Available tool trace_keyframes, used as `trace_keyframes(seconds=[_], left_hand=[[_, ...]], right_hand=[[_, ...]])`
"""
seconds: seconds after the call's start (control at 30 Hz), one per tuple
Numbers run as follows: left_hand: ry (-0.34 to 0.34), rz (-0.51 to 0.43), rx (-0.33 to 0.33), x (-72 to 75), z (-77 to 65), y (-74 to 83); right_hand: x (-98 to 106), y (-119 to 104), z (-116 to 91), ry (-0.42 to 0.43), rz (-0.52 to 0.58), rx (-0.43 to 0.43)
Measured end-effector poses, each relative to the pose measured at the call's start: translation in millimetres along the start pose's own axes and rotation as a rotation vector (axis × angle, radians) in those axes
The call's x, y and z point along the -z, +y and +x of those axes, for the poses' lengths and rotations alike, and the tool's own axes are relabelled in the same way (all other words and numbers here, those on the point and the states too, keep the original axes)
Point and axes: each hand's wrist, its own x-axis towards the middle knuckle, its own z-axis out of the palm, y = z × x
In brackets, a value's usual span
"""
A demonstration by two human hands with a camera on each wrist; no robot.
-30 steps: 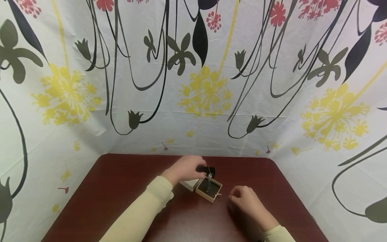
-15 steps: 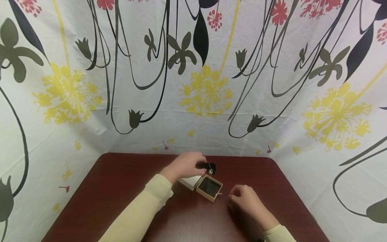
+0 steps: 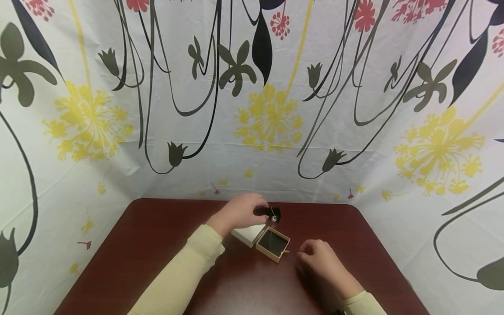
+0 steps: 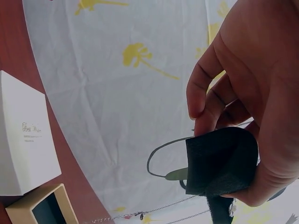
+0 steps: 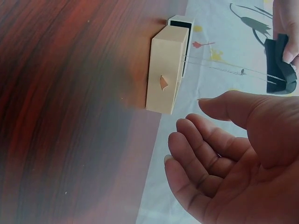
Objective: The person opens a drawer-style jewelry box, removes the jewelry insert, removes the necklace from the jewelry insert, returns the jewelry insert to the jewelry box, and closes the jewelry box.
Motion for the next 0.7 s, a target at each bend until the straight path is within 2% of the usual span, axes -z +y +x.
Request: trace_keyframes(seconds=[0.33, 0.7], left_hand=[[0.001, -0.014, 0.034, 13.2, -5.5, 3.3], [0.025, -0.025, 0.023, 20.7, -9.5, 2.0]], right_hand=[[1, -3, -1, -0.015, 0.012, -0.005], [1, -5, 0, 0.001, 0.008, 0.011]])
